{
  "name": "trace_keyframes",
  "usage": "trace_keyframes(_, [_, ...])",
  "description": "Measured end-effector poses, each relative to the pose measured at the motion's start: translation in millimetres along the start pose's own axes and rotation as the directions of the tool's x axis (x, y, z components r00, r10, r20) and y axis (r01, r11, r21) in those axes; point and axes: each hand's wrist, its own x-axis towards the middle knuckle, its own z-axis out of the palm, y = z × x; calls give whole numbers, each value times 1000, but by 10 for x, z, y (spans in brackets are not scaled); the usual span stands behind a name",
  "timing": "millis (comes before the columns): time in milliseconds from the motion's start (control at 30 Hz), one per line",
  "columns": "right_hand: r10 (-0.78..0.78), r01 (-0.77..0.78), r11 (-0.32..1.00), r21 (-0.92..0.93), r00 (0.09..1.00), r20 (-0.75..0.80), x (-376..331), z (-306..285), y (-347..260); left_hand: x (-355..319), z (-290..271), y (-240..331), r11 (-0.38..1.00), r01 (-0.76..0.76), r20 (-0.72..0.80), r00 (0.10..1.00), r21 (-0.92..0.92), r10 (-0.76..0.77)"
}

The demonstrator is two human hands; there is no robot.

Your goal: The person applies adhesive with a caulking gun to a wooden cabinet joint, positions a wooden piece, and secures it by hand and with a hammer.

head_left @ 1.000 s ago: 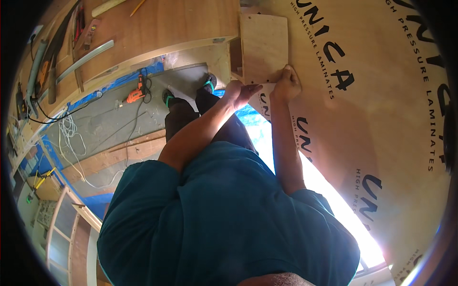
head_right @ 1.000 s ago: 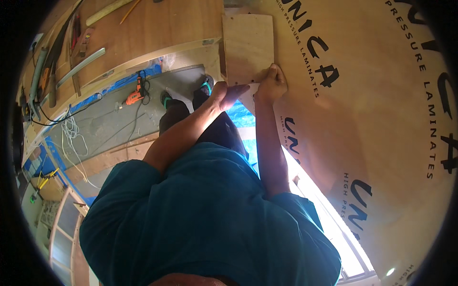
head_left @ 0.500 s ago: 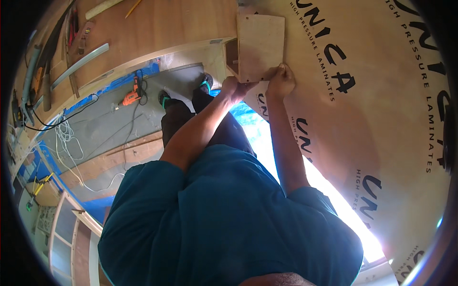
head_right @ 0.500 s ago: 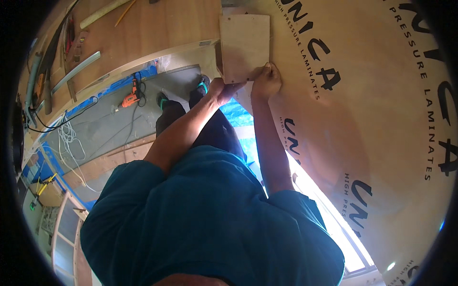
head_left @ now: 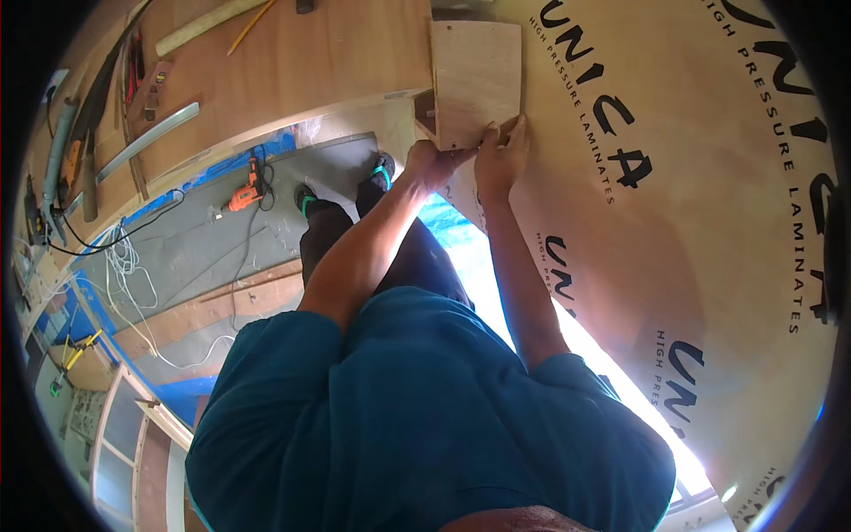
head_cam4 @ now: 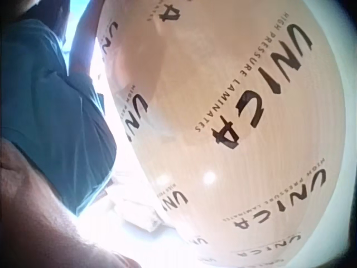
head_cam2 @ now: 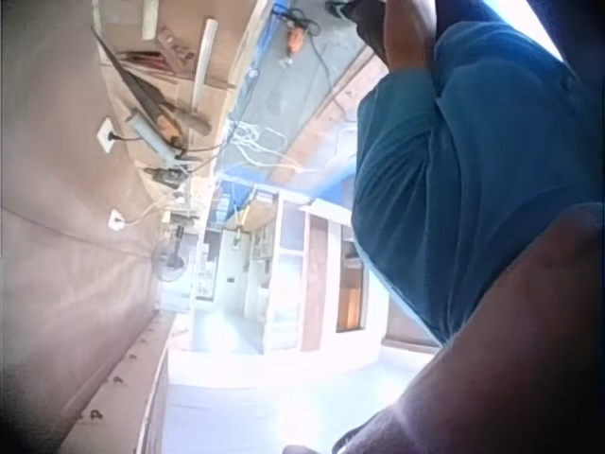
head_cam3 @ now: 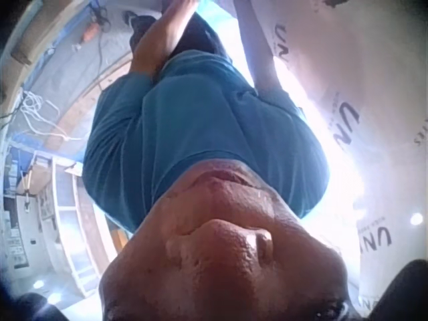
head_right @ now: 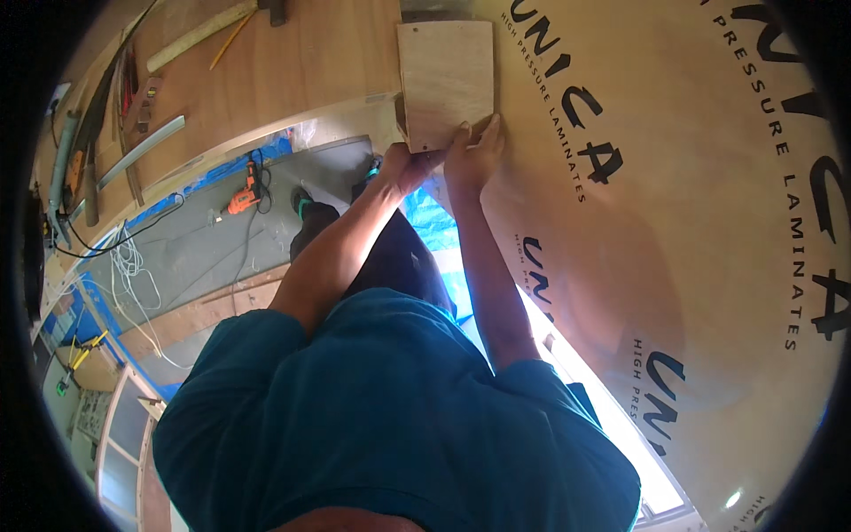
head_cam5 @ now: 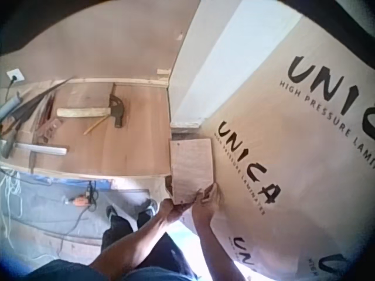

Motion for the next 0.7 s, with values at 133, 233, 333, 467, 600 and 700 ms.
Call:
trace_keyframes(133, [-48, 60, 985, -161, 996, 75, 53, -41, -154, 79, 64, 63, 992, -82, 22, 997, 97, 80])
trace_keyframes(233, [-105, 129, 976, -176, 984, 142, 108, -141, -121, 87, 95, 77, 988, -68, -85, 993, 138, 80])
trace_keyframes(333, [-64, 90, 983, -158, 985, 163, 86, -186, -50, -24, 352, -39, 969, -180, -147, 968, 171, 206])
trace_keyframes(467, [-243, 249, 949, -194, 968, 55, 3, -169, 30, 53, 265, -63, 960, -201, -187, 953, 193, 238])
trace_keyframes(600, [-151, 153, 987, -49, 988, 39, 7, -168, 7, 105, 140, -38, 908, -312, -226, 898, 279, 378])
trace_keyframes(700, [-132, 133, 990, -51, 991, 30, -10, -153, 57, -38, 174, -90, 856, -332, -320, 824, 396, 468])
